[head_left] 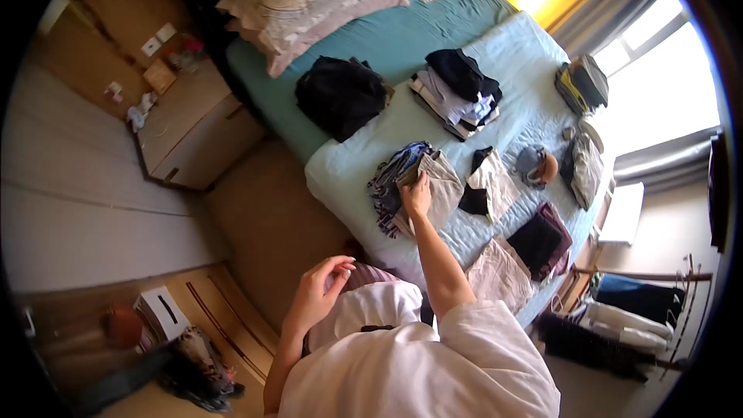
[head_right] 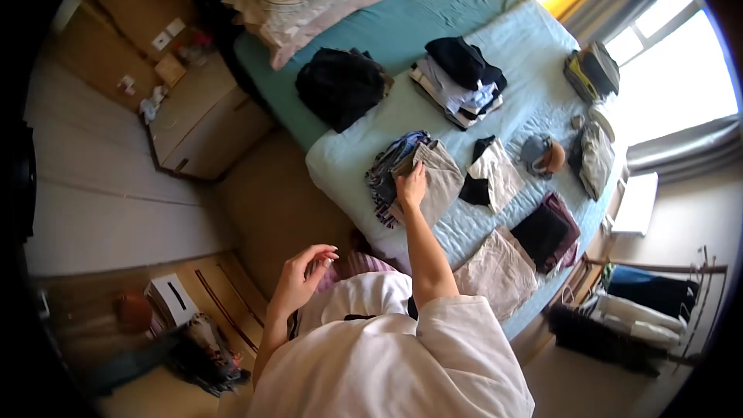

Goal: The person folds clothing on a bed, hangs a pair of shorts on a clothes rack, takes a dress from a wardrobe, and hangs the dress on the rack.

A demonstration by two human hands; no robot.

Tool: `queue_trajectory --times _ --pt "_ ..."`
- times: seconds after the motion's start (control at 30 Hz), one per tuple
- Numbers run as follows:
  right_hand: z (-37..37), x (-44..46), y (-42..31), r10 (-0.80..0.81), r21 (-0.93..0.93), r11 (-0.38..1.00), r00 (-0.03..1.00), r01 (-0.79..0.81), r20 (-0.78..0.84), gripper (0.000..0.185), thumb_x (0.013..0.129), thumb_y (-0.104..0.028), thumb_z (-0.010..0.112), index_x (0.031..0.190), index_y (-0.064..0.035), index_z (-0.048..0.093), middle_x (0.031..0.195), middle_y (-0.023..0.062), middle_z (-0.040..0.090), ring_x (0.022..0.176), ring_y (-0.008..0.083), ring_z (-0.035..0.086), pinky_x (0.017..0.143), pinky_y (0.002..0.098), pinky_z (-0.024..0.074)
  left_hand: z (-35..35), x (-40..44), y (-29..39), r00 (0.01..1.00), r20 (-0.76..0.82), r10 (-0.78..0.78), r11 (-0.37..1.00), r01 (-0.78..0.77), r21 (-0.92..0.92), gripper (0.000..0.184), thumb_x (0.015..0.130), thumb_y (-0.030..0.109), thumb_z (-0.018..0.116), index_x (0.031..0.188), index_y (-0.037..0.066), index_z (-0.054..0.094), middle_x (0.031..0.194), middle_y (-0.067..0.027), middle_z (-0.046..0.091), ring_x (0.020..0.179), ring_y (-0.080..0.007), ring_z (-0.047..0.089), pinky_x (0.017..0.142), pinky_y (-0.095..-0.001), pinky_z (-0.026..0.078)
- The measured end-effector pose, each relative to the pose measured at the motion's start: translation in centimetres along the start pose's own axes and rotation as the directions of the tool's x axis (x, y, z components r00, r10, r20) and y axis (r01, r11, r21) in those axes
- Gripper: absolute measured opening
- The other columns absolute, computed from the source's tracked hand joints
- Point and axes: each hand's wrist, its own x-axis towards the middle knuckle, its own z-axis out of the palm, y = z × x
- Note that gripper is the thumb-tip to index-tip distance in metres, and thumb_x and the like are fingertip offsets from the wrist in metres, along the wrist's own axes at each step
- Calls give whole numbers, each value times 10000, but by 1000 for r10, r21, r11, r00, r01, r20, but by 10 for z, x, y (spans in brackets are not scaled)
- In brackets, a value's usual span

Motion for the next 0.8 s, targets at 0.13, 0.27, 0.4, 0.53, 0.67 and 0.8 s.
queue_trajectory --times 0.13,0.27,0.4,0.53,0.67,0.8 --pt "-30 1 -4 127 61 989 986 -134 109 711 681 -132 575 1342 -103 315 1193 211 547 1060 364 545 923 401 427 -32 56 -13 997 69 25 999 -22 -45 192 876 51 531 1057 0 568 931 -101 658 855 -165 634 774 -270 478" --pt "-82 7 -2 369 266 912 909 -313 -193 376 704 -114 509 1049 -56 649 949 217 646 909 326 631 827 380 477 -56 116 -26 973 227 35 999 -25 -46 212 877 59 537 1081 11 559 928 -101 656 853 -161 634 767 -270 485" --pt "-202 -10 -31 210 633 752 977 -184 34 405 731 20 410 1072 -15 626 864 34 649 722 79 578 637 206 452 -36 181 -3 900 298 318 919 -370 136 622 717 192 736 1235 30 432 1224 -152 506 1129 -271 495 936 -372 406" --pt "-290 -53 -122 -6 819 574 1000 -7 13 433 767 33 413 1180 -4 538 923 60 646 837 100 598 763 218 472 44 193 38 702 385 599 695 -694 185 714 661 204 767 1245 34 392 1257 -162 462 1160 -336 443 977 -407 359" --pt "-349 -90 -151 117 730 682 978 46 -172 476 749 82 383 1179 -54 536 802 -3 566 819 60 539 735 188 434 83 249 28 578 407 707 670 -732 -125 500 724 116 710 1138 54 437 1214 -139 494 1049 -341 530 860 -396 453" --pt "-415 -117 -122 -237 340 861 891 378 -388 284 762 76 460 943 -25 655 984 54 533 1056 154 450 851 250 367 54 296 151 67 241 968 130 -958 -255 425 705 -3 628 1093 92 481 1200 -96 505 912 -293 602 704 -371 521"
